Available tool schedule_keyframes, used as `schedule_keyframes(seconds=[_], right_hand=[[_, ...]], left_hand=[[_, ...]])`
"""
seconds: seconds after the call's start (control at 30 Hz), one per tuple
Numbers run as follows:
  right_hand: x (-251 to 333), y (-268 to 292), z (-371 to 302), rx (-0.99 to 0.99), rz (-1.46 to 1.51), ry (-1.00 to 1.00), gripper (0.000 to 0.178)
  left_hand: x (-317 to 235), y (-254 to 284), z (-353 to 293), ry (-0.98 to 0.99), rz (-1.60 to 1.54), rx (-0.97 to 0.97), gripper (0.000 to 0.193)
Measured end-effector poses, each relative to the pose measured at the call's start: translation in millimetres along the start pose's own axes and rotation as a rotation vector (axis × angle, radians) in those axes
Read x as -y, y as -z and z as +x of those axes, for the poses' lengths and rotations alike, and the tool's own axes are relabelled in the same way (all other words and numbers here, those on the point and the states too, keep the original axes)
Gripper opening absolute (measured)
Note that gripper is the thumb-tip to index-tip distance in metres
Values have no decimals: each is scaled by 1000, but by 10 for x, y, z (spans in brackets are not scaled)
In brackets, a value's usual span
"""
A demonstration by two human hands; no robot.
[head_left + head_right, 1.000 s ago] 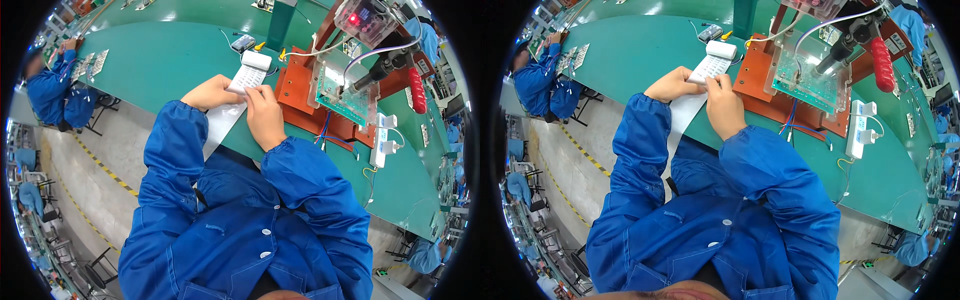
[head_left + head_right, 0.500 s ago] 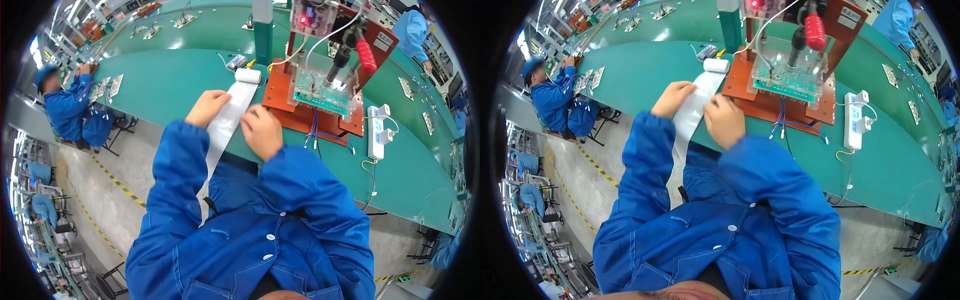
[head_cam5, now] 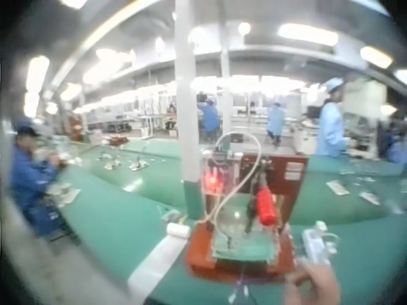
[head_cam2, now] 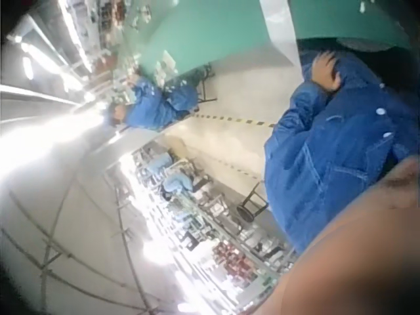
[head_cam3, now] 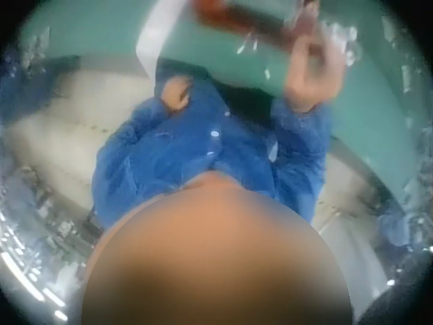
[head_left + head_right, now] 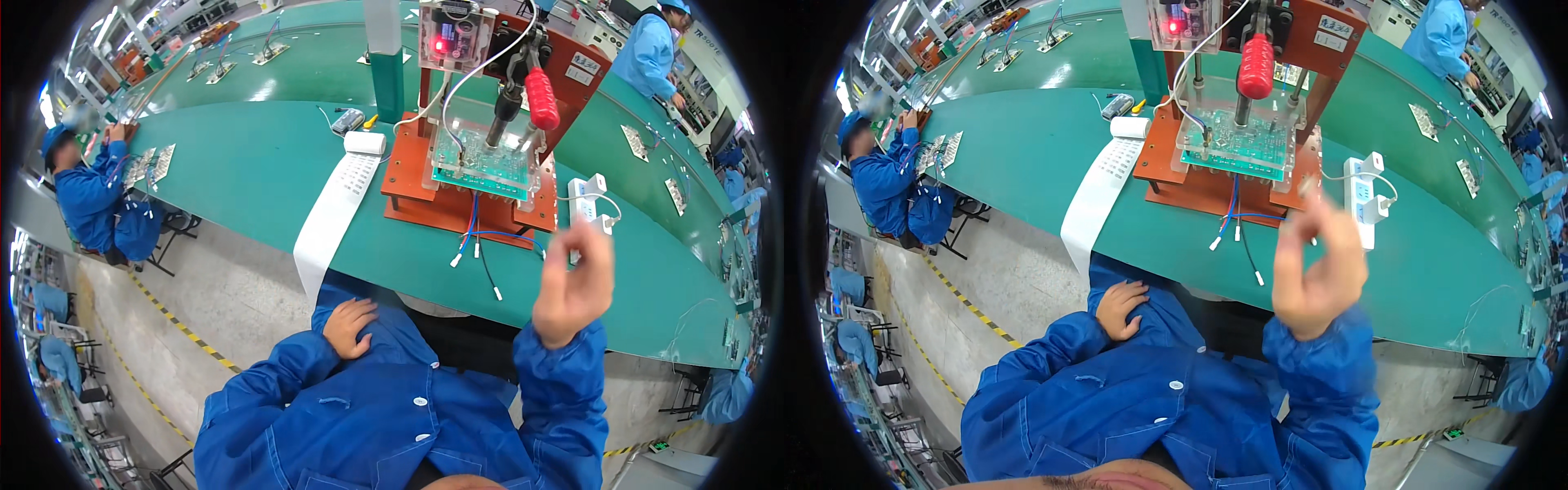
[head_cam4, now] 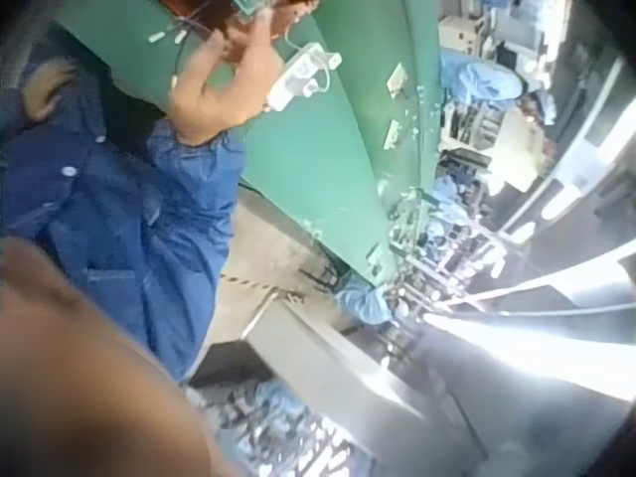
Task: The worker is testing and assembling electronic circuit board components using a testing jig.
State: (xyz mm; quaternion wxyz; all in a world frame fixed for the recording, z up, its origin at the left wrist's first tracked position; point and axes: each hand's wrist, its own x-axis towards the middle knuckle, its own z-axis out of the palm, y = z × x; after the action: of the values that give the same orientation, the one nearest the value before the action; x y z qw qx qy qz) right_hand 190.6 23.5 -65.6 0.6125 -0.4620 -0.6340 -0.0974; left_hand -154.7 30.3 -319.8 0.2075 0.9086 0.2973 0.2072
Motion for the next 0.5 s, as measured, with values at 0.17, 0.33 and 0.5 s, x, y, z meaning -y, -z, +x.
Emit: schedule_keyframes(seconds=[0.17,0.33,0.5], right_hand=[[-87,-383,781,-104,-22,274,58],[-369,-776,943,-56,-195,597,43],[-665,-838,1211,-262,-163,864,30]], left_hand=[[13,-44,40,-4,-20,-49,44],[-46,5,59,20,-21,-60,41],[-28,19,28,32,-1,-73,40]])
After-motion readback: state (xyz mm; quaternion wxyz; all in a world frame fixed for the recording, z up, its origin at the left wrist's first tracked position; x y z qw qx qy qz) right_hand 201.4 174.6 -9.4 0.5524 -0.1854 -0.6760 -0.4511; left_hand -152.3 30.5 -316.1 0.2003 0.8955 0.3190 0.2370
